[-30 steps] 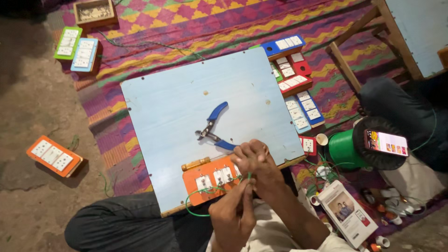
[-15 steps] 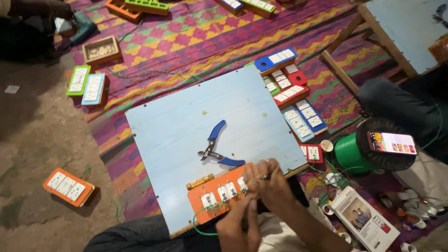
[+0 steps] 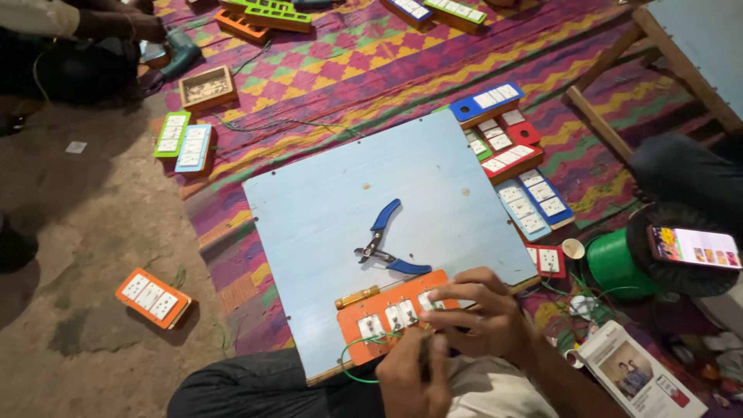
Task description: The person sits on the floor and wires a multi-gang electrical switchboard. They use pliers to strip green wires and a screwdriver to connect them to terminals on the board, then flip the board over to inspect the connections.
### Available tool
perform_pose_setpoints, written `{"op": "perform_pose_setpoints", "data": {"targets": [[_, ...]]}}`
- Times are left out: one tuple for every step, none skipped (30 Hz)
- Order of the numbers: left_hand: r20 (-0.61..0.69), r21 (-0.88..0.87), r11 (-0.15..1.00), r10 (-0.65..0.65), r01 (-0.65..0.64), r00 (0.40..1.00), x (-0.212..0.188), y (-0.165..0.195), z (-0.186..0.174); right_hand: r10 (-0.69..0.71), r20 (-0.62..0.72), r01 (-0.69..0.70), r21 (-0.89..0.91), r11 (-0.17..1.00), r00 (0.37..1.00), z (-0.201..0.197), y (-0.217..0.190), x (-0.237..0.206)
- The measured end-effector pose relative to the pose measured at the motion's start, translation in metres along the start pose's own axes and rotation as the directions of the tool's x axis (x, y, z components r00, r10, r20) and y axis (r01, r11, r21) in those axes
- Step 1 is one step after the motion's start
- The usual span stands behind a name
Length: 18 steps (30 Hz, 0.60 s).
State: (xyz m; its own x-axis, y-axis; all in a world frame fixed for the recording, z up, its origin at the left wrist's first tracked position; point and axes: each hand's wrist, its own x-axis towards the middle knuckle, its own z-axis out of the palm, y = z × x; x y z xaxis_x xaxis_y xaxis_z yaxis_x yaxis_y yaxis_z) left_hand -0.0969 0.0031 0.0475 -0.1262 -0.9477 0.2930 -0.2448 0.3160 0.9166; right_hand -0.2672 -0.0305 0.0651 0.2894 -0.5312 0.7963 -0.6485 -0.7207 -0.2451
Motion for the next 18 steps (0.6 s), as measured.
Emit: {"op": "perform_pose_setpoints", "data": {"targets": [[0.042,-0.004,0.999,0.05,-0.05,0.998,0.0,0.002,-0.001,0.002,-0.027,-0.002,-0.013,1.0,1.0,-0.001,0.003,0.0],[0.081,-0.009,0.995,0.102,-0.102,0.991,0.0,0.003,-0.001,-0.002,-0.055,0.0,-0.025,1.0,0.998,-0.003,0.006,0.0],[0.121,-0.016,0.989,0.149,-0.149,0.981,0.001,0.004,-0.002,-0.026,-0.043,0.025,-0.032,0.999,0.999,-0.005,0.009,0.0],[0.136,-0.012,0.984,0.177,-0.177,0.975,0.001,0.005,-0.002,-0.045,-0.025,0.044,-0.04,0.998,0.999,-0.009,0.013,-0.002],[0.153,-0.008,0.978,0.209,-0.21,0.966,0.002,0.005,-0.003,-0.066,-0.01,0.065,-0.05,0.997,0.998,-0.012,0.017,-0.003],[0.171,-0.004,0.969,0.245,-0.248,0.954,0.003,0.004,-0.002,-0.076,-0.001,0.076,-0.048,0.996,0.997,-0.015,0.02,-0.005],[0.182,-0.003,0.971,0.237,-0.24,0.954,0.004,0.003,-0.001,-0.088,0.005,0.089,-0.05,0.995,0.996,-0.018,0.023,-0.006],[0.194,-0.001,0.972,0.23,-0.234,0.954,0.006,0.002,0.0,-0.101,0.01,0.101,-0.055,0.993,0.995,-0.019,0.025,-0.007],[0.208,0.003,0.974,0.222,-0.227,0.953,0.007,0.001,0.002,-0.085,0.023,0.086,-0.07,0.994,0.996,-0.02,0.025,-0.009],[0.206,0.02,0.976,0.208,-0.217,0.956,0.007,0.0,0.004,-0.066,0.036,0.069,-0.08,0.994,0.997,-0.02,0.024,-0.009],[0.199,0.039,0.979,0.191,-0.202,0.961,0.006,0.0,0.007,-0.048,0.051,0.053,-0.085,0.995,0.998,-0.019,0.022,-0.01],[0.19,0.059,0.981,0.17,-0.184,0.967,0.006,-0.001,0.009,-0.037,0.017,0.038,-0.077,0.996,0.999,-0.017,0.02,-0.01],[0.147,-0.018,0.978,0.208,-0.208,0.967,0.005,-0.001,0.01,-0.027,-0.017,0.026,-0.07,0.997,0.999,-0.016,0.017,-0.009],[0.103,-0.095,0.968,0.243,-0.234,0.965,0.003,-0.002,0.01,-0.015,-0.049,0.012,-0.062,0.998,0.999,-0.015,0.014,-0.009],[0.059,-0.171,0.951,0.271,-0.258,0.961,0.001,-0.003,0.01,0.012,-0.039,-0.014,-0.066,0.998,0.999,-0.014,0.012,-0.007],[0.045,-0.131,0.957,0.265,-0.258,0.963,0.0,-0.004,0.01,0.035,-0.027,-0.037,-0.077,0.996,0.999,-0.014,0.01,-0.006],[0.032,-0.086,0.962,0.262,-0.258,0.965,-0.001,-0.008,0.009,0.059,-0.02,-0.06,-0.086,0.995,0.998,-0.014,0.01,-0.004],[0.019,-0.038,0.967,0.254,-0.253,0.967,-0.003,-0.01,0.009,0.052,-0.012,-0.053,-0.098,0.994,0.999,-0.014,0.01,-0.003]]}}
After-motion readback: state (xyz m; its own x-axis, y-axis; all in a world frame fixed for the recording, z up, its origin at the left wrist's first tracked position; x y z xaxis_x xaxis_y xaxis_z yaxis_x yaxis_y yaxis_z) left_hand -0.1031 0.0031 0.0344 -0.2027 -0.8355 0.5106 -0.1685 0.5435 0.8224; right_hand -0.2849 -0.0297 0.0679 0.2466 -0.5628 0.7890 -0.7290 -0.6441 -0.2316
